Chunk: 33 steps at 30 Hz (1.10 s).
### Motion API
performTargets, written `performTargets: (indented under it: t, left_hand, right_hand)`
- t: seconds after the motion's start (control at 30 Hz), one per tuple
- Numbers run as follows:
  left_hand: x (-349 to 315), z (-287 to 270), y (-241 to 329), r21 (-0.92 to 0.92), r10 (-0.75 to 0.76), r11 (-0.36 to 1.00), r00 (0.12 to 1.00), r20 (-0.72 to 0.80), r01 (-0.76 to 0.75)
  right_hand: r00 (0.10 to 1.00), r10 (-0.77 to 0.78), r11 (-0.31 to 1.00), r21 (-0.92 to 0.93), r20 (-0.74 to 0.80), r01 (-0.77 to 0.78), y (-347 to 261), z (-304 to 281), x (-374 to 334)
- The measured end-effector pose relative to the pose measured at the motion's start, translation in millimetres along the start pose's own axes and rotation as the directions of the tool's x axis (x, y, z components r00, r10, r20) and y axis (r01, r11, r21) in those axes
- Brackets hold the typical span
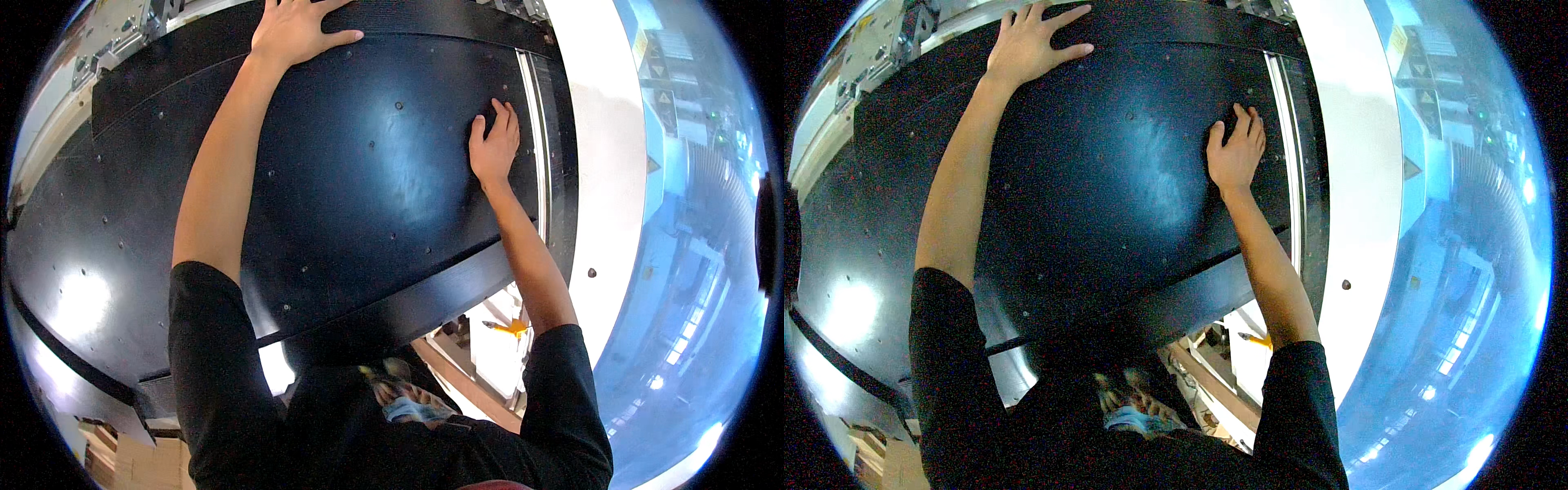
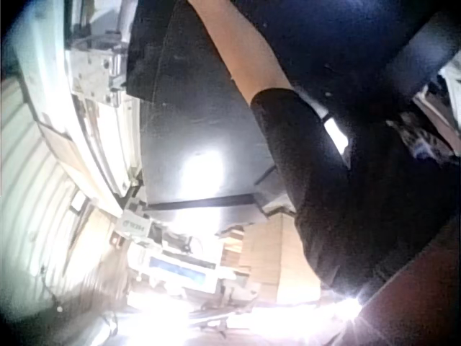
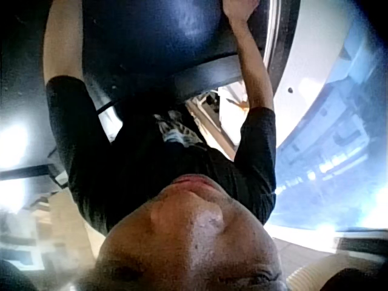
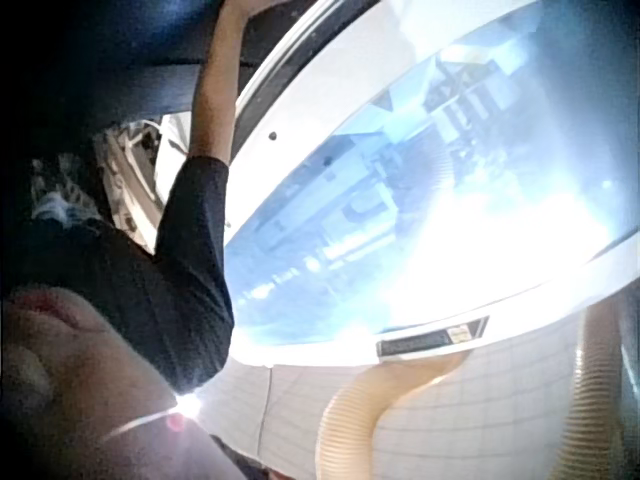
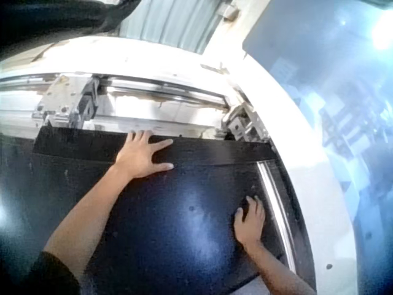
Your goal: The person uses a scraper to clean excess material from the surface and edges of large black and light wood furniture panels, then moves and stacks the panels by hand.
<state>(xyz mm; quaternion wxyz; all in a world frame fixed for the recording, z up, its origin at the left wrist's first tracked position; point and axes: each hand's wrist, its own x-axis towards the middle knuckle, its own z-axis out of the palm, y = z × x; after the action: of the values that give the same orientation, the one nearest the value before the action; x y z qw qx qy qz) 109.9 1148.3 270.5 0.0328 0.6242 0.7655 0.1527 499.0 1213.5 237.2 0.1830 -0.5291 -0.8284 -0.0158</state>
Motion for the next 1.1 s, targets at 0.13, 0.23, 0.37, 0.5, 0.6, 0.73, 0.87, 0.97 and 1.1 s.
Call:
performTargets:
  t: [0.13, 0.23, 0.37, 0.5, 0.6, 0.73, 0.87, 0.97, 1.1]
  left_hand:
    - [-2.0, 1.5, -1.3, -0.011, 0.006, 1.000, 0.999, -0.049, -0.006]
    - [-0.7, 14.2, -8.3, 0.082, 0.046, 0.996, 0.989, -0.139, -0.035]
    - [3.6, 15.1, -3.8, 0.191, 0.060, 0.981, 0.980, -0.190, -0.023]
    - [8.5, 28.4, -12.1, 0.176, 0.066, 0.984, 0.974, -0.216, -0.027]
    - [7.5, 25.0, -9.7, 0.187, 0.067, 0.982, 0.983, -0.171, -0.034]
    - [7.0, 21.5, -10.3, 0.179, 0.089, 0.982, 0.980, -0.178, -0.056]
    - [5.3, 10.2, -0.8, 0.160, 0.028, 0.987, 0.994, -0.103, -0.011]
    - [8.8, 8.1, 3.3, 0.101, 0.049, 0.994, 0.995, -0.086, -0.040]
    - [5.8, 5.7, -0.8, 0.095, 0.058, 0.994, 0.992, -0.115, -0.047]
  right_hand:
    - [1.000, 0.005, 1.000, 0.012, 0.010, -0.006, -0.7, 0.1, 0.4]
    - [1.000, 0.009, 1.000, 0.015, 0.015, -0.009, -1.5, -0.7, -1.2]
    - [1.000, -0.001, 1.000, 0.000, 0.004, 0.001, 3.2, 0.4, -0.5]
    - [1.000, 0.028, 0.999, -0.022, -0.012, -0.029, 3.3, 0.7, -1.7]
    - [1.000, 0.017, 1.000, -0.002, -0.024, -0.017, -1.6, 0.1, 2.3]
    - [0.998, 0.016, 1.000, -0.010, -0.068, -0.017, -0.2, 1.3, -0.2]
    - [0.999, 0.033, 0.999, -0.006, -0.042, -0.033, -3.7, -3.3, -1.5]
    - [0.995, 0.046, 0.999, 0.001, -0.083, -0.047, -1.6, -5.3, -5.5]
    - [0.993, 0.105, 0.993, 0.052, -0.051, -0.102, -16.8, -11.9, 0.9]
